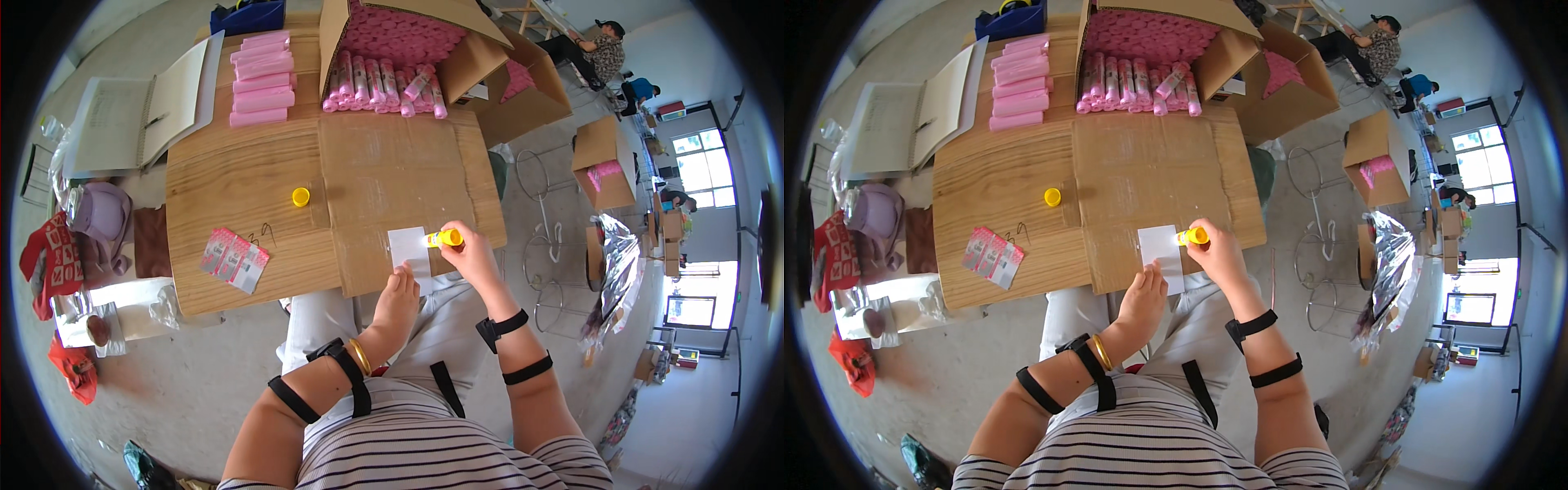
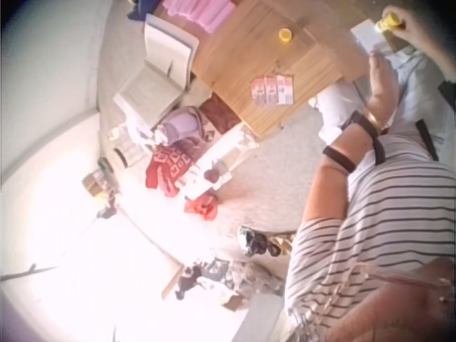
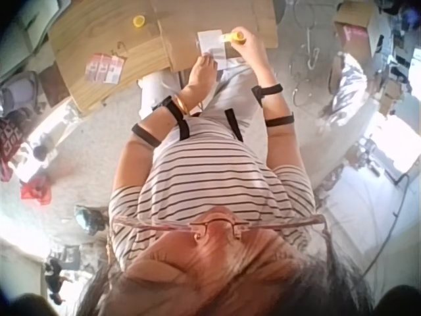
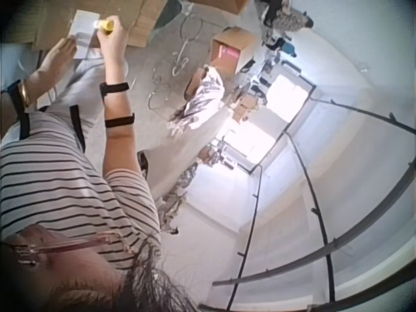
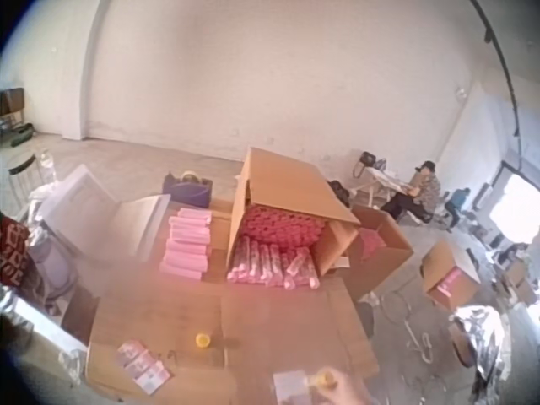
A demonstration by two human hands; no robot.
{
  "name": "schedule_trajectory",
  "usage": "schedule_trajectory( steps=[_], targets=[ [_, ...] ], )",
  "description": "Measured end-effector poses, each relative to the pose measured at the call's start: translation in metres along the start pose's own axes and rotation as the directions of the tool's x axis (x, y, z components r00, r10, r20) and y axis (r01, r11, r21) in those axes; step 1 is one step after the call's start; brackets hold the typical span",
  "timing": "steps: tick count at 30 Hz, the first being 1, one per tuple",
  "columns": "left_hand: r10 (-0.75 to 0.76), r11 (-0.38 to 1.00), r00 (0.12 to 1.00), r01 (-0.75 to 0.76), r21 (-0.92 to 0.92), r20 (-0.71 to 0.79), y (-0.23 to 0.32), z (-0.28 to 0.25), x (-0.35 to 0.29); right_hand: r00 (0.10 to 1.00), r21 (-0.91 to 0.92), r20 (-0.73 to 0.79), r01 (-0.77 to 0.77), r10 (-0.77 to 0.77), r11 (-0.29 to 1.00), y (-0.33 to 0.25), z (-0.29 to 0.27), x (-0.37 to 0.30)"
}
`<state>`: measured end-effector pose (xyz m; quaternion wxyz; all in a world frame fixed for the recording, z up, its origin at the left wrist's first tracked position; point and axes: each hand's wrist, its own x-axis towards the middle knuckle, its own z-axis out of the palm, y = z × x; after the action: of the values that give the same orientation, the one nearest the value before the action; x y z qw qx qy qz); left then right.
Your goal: Apply white adhesive labels to pink cylindrical containers using a glue stick.
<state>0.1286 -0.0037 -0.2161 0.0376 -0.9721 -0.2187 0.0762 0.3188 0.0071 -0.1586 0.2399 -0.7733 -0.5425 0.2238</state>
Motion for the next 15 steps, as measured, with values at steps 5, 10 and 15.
schedule_trajectory(
  steps=[5, 10, 15],
  targets=[
    [0.005, 1.0, 1.0, -0.004, -0.008, 0.011, -0.002, -0.004, 0.0, 0.999, -0.002, -0.01, 0.032, -0.032, 0.999, -0.002, 0.005, 0.024],
    [0.01, 1.0, 1.0, -0.01, 0.002, 0.005, 0.0, -0.003, 0.0, 0.93, 0.769, -0.126, -0.128, 0.344, 0.627, 0.021, 0.006, 0.055],
    [0.0, 1.0, 1.0, 0.0, 0.013, 0.013, -0.001, -0.003, -0.001, 0.903, 0.953, 0.294, -0.3, 0.315, -0.028, 0.034, 0.008, 0.044]
  ],
)
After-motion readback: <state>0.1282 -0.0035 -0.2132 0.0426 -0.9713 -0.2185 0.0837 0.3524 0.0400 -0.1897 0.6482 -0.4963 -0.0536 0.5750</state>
